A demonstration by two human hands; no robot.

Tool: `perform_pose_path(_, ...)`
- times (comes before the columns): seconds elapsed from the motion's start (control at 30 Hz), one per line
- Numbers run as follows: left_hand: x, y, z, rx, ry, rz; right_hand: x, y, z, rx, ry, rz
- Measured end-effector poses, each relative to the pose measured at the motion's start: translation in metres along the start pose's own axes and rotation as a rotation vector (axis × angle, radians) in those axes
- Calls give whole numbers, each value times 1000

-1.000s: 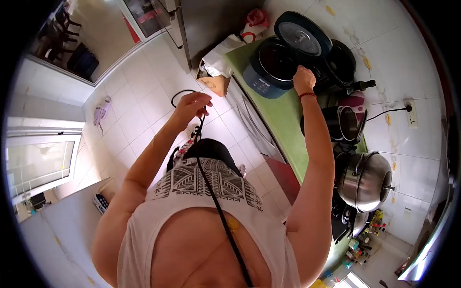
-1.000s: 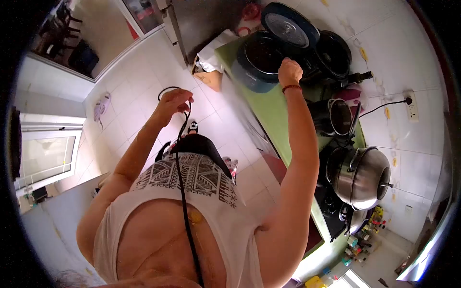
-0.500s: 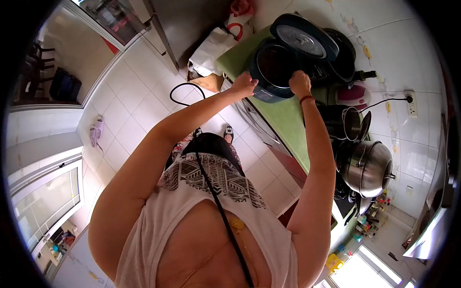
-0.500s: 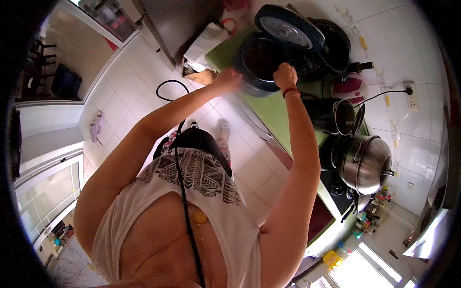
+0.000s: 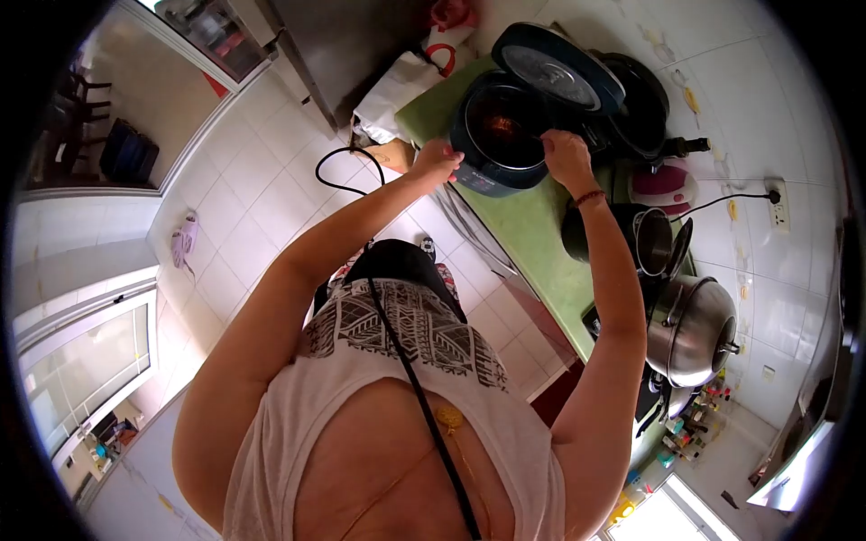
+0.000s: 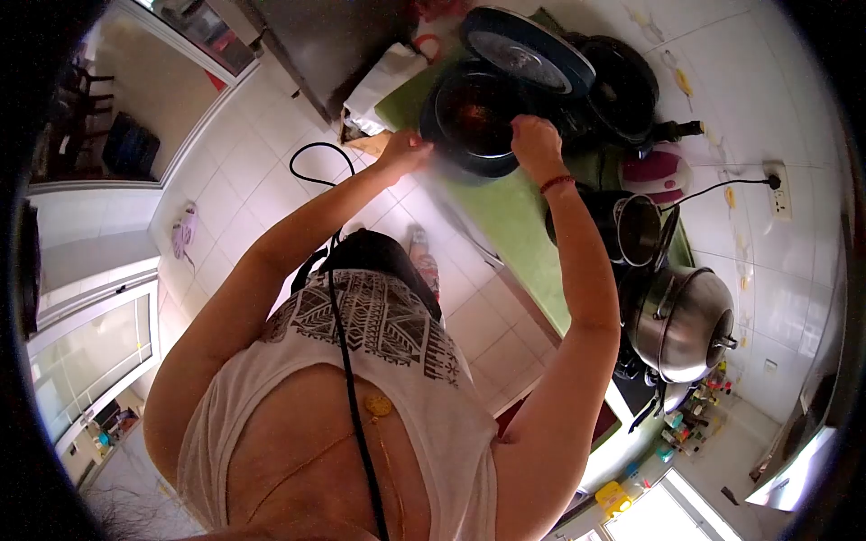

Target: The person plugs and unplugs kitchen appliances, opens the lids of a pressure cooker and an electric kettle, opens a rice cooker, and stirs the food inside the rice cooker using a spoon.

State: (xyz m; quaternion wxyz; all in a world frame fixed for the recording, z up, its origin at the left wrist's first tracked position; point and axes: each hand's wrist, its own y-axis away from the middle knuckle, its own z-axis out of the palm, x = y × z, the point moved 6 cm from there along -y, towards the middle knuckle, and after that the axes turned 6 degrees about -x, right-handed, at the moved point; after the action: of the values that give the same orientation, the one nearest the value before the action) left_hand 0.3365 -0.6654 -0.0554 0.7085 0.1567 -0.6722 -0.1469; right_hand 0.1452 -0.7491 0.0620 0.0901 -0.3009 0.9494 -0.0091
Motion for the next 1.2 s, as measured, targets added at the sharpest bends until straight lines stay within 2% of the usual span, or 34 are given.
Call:
perform_pose_path(0.07, 3, 1, -1, -15, 73, -13, 2, -9, 5, -17, 42, 18)
perform_pose_path(0.13, 8, -2, -1, -84, -55, 7, 6, -21, 13, -30, 85, 39)
perform_pose_path(0.27, 19, 1, -1, -28, -126, -105, -5, -35, 31, -42, 203, 21)
perform_pose_path(0.33, 9, -5, -2, 39, 5, -107, -13, -38, 37, -34, 206, 15)
perform_pose_path(0.43, 10, -9, 2, 34, -88, -9, -21, -38, 46, -75, 203, -46)
perform_pose_path(0.6, 9, -9, 2, 51, -100, -16, -34, -23, 44, -128, 137, -267)
perform_pose_path(0.77, 9, -6, 2, 45, -46, 35, -38, -5, 25, -173, 100, -382)
perform_pose_path(0.8, 12, -5, 1, 78, -156, 53, -38, -3, 16, -182, 89, -420)
perform_pose_path(0.83, 16, -2, 0, 109, -265, 71, -39, -2, 5, -182, 92, -421)
perform_pose_path(0.97, 36, 11, -2, 166, -358, 36, -34, -10, -15, -105, 169, -330)
perform_pose_path(1.03, 36, 12, -2, 102, -350, -126, -29, -18, -8, -108, 203, -294)
perform_pose_path(1.1, 34, 2, -4, 74, -412, -112, -27, -26, -2, 3, 263, -312)
perform_pose_path(1.17, 30, -4, -4, 46, -476, -98, -19, -32, 14, -50, 336, -266)
perform_pose_path(1.2, 30, -1, -5, 72, -387, -105, -16, -34, 20, -103, 408, -219)
